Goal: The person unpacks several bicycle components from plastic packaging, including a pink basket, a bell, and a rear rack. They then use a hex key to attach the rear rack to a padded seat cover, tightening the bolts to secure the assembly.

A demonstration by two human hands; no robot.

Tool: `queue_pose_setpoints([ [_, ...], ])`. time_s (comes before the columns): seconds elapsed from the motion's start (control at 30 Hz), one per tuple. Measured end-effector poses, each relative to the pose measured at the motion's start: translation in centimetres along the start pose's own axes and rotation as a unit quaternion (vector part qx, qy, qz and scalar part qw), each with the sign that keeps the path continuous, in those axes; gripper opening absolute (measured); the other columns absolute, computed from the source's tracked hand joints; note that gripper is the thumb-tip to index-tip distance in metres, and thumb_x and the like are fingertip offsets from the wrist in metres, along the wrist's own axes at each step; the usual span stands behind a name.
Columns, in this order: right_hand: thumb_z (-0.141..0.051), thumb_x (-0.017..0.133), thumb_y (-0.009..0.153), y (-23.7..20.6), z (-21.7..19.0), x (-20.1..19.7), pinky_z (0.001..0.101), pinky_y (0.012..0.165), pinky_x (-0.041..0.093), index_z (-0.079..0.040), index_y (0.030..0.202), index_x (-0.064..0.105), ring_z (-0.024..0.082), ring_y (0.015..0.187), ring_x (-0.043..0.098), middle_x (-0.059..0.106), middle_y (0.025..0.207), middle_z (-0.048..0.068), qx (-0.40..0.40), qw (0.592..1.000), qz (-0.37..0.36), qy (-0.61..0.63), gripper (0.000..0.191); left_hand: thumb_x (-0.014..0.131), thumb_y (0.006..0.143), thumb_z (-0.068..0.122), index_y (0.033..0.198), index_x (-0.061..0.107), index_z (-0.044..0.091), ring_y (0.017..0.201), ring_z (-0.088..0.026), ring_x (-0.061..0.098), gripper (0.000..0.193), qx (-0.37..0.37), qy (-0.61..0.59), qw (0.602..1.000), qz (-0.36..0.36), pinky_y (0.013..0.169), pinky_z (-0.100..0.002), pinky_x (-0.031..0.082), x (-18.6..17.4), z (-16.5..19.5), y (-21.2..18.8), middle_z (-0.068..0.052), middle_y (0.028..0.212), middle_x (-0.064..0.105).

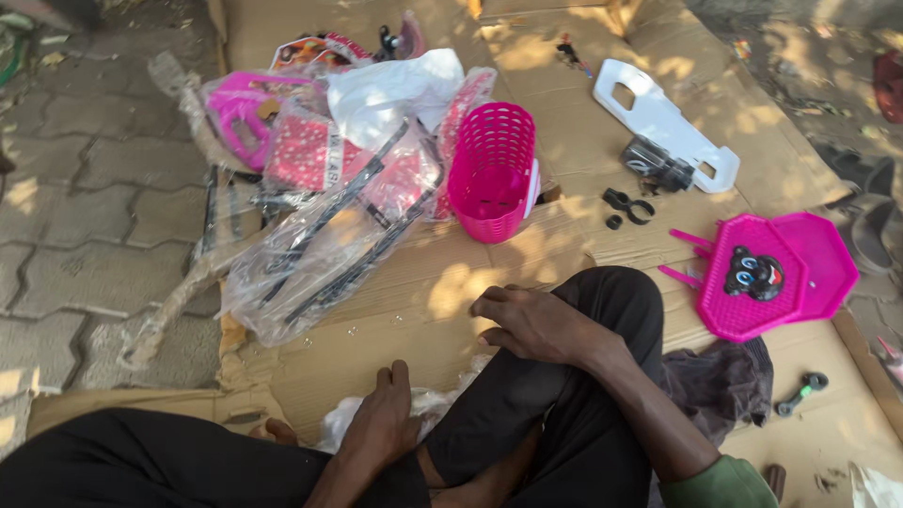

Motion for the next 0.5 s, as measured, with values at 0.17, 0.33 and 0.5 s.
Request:
queue_pose_setpoints([
  [0.17,-0.027,0.069,0.090,0.4,0.3,3.3,0.0459,0.096,0.048,-0.006,0.124,0.062,0.036,0.115,0.062,0.066,0.122,0.014,-0.028,0.997,-0.056,-0.050,0.041,0.058,0.099,0.047,0.127,0.053,-0.010,0.118,-0.045,0.062,0.064,-0.040,-0.060,0.976,-0.204,0.101,-0.049,0.048,3.5,-2.0,2.8,-0.036,0.123,0.062],
  [0.33,-0.027,0.071,0.093,1.5,1.6,7.0,0.0437,0.100,0.051,-0.006,0.115,0.068,0.036,0.107,0.067,0.072,0.106,0.014,-0.068,0.996,-0.019,0.055,0.031,0.055,0.100,0.040,0.124,0.057,-0.006,0.112,-0.041,0.062,0.052,-0.030,-0.126,0.936,-0.327,0.095,-0.048,0.050,6.5,-1.4,5.7,-0.028,0.118,0.063],
  [0.5,-0.016,0.068,0.090,2.5,4.0,7.7,0.0419,0.086,0.054,-0.003,0.107,0.071,0.035,0.099,0.070,0.074,0.102,0.015,0.000,0.988,0.075,0.133,0.021,0.058,0.099,0.027,0.116,0.062,-0.004,0.099,-0.040,0.066,0.036,0.071,0.040,0.995,-0.050,0.085,-0.048,0.054,10.8,-3.0,5.4,-0.024,0.105,0.068],
])
Point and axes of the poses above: each hand's wrist, its own y-axis towards the middle knuckle, its own x-axis out of the palm, z = x × y, the point moved 6 cm from there along y, towards the middle knuckle
